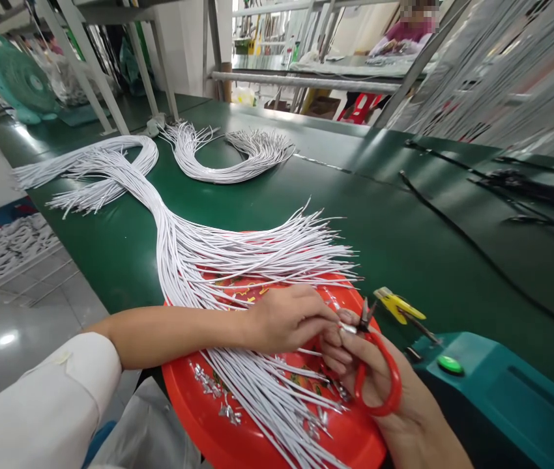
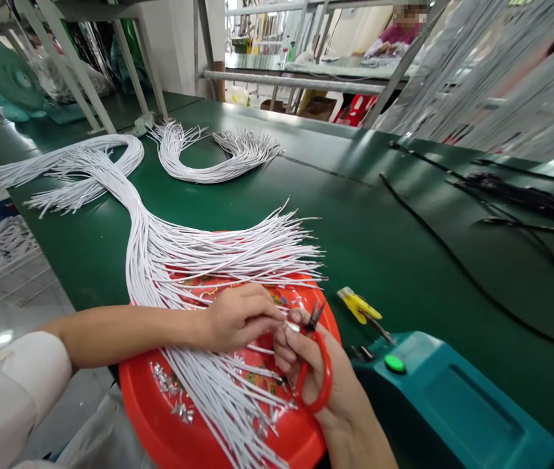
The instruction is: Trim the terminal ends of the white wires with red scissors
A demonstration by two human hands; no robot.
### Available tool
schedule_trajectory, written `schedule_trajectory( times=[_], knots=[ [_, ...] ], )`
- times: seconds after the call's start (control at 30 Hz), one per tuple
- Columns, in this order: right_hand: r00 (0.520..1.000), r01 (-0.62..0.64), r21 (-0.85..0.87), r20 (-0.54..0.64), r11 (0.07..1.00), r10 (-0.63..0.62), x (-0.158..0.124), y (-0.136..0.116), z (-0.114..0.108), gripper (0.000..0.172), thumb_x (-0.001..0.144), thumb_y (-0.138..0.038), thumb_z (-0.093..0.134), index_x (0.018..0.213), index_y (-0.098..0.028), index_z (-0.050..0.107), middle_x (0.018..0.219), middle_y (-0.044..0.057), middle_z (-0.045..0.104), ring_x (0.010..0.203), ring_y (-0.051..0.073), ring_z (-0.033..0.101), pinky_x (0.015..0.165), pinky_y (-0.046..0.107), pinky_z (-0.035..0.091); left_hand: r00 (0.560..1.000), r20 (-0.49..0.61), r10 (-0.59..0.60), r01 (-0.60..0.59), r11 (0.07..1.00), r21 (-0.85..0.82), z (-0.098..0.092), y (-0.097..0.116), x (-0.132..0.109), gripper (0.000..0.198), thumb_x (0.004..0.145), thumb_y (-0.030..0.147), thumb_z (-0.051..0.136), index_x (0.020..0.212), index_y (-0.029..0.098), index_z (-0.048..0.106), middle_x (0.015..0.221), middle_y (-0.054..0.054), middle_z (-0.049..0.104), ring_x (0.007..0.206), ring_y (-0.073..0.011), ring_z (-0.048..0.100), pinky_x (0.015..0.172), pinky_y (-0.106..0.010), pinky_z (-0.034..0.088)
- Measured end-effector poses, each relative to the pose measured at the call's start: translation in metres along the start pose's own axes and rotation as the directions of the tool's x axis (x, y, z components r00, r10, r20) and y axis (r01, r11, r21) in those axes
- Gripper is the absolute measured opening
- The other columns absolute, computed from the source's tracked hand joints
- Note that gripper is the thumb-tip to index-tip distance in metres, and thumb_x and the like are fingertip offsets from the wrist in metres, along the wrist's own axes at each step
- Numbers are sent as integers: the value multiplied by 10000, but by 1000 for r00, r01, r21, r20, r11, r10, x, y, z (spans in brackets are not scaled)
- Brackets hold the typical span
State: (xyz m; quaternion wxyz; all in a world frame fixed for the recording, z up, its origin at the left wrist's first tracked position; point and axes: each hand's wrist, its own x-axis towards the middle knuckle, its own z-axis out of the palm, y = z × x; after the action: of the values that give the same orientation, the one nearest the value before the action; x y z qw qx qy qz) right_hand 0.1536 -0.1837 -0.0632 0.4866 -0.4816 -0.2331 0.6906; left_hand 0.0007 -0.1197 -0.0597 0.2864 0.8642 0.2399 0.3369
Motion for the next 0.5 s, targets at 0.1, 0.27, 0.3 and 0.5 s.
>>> schedule_trajectory(
  times=[0.1, 0.27, 0.3, 0.5],
  knots=[
    [989, 101, 43, -116, 994, -95, 0, -1, 12, 399, 559, -291, 787, 797, -223, 474, 607, -54, 510, 495, 83, 448, 457, 219, 407, 981, -120, -153, 151, 988, -24, 0, -1, 3, 158, 832, 223, 532, 843, 144, 669, 746, -48, 647, 740, -126, 574, 723, -247, 477],
    [850, 344, -3, -424, 939, -313, 2, -3, 23, 498, 482, -260, 824, 844, -229, 482, 780, -13, 646, 582, 101, 571, 561, 249, 490, 958, -186, -218, 204, 975, -88, 1, 0, 5, 124, 796, 196, 566, 811, 139, 675, 710, -33, 634, 668, -109, 543, 666, -231, 453],
    [828, 365, -32, -445, 930, -340, 2, -2, 23, 505, 479, -265, 827, 851, -228, 488, 792, -10, 651, 590, 103, 582, 572, 250, 495, 962, -186, -201, 187, 978, -93, 1, 1, 4, 131, 801, 197, 559, 812, 136, 675, 707, -34, 632, 665, -109, 541, 662, -230, 452],
    [735, 358, -301, -494, 884, -465, 1, 4, 22, 494, 458, -308, 845, 823, -203, 529, 689, -20, 614, 657, 135, 611, 628, 255, 503, 982, -75, -173, 173, 985, -7, 1, 3, 2, 155, 820, 202, 532, 811, 132, 670, 686, -43, 618, 692, -127, 551, 671, -241, 461]
  ],
)
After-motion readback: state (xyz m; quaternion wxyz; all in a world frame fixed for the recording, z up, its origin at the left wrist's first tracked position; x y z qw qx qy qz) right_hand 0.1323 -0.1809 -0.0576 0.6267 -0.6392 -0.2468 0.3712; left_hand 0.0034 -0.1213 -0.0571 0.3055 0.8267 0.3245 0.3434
